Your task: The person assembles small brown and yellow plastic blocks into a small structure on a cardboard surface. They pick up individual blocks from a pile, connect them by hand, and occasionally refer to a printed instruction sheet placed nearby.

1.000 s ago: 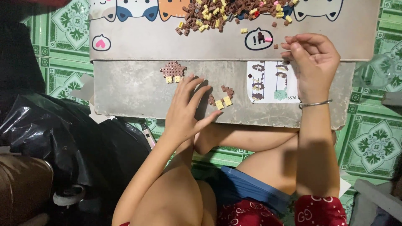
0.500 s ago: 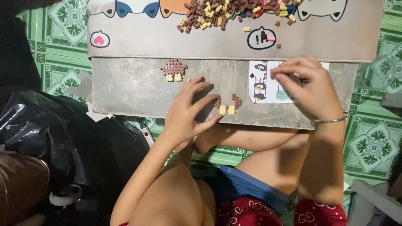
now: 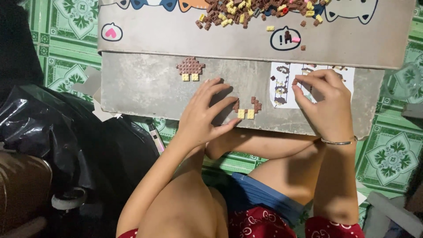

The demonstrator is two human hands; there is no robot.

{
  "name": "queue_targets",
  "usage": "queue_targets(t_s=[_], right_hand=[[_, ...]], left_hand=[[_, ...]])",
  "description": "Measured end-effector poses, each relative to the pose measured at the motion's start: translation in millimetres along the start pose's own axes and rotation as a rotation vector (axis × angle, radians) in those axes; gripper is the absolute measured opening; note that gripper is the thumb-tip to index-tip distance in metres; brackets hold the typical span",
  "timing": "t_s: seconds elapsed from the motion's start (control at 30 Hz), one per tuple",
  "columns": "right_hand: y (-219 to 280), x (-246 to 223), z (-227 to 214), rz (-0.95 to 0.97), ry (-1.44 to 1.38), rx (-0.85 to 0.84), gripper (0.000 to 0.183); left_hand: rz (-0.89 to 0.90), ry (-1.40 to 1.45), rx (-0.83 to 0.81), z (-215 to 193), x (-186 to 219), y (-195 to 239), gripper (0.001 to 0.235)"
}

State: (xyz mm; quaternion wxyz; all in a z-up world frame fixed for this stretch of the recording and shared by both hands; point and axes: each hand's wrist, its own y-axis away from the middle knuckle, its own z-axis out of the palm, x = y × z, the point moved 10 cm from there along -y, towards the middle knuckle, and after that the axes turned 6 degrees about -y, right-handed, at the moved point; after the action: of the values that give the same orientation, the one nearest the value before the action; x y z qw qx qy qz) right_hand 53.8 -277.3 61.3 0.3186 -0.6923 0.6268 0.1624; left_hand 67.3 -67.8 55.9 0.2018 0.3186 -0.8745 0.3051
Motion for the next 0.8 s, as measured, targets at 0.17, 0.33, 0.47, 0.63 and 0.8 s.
queue_targets(t_s=[0.17,0.33,0.47,0.63,0.8], right_hand=[[-4.6,-14.2,3.6,0.044,-0.139,0.016,0.017],[-10.8,-33.7,33.9,0.033,-0.255,-0.026,0.023],[-18.0,-50.8,57.2,0.020,-0.268,-0.120,0.015],[-17.3,-51.7,68.1,0.045,-0.248,-0.197,0.015],[-16.4,-52.0,70.2,0.051,-0.245,-0.234,0.015]], left_hand=[[0.001,-0.003,0.005,-4.3,1.2,-2.5,0.037],[-0.093,0.001,0.013,5.0,-9.5,2.7,0.041],[-0.104,0.014,-0.003,5.8,-10.9,3.2,0.040],[-0.109,0.014,-0.002,6.0,-12.7,5.0,0.040],[-0.116,0.021,-0.006,5.4,-13.3,4.9,0.039]])
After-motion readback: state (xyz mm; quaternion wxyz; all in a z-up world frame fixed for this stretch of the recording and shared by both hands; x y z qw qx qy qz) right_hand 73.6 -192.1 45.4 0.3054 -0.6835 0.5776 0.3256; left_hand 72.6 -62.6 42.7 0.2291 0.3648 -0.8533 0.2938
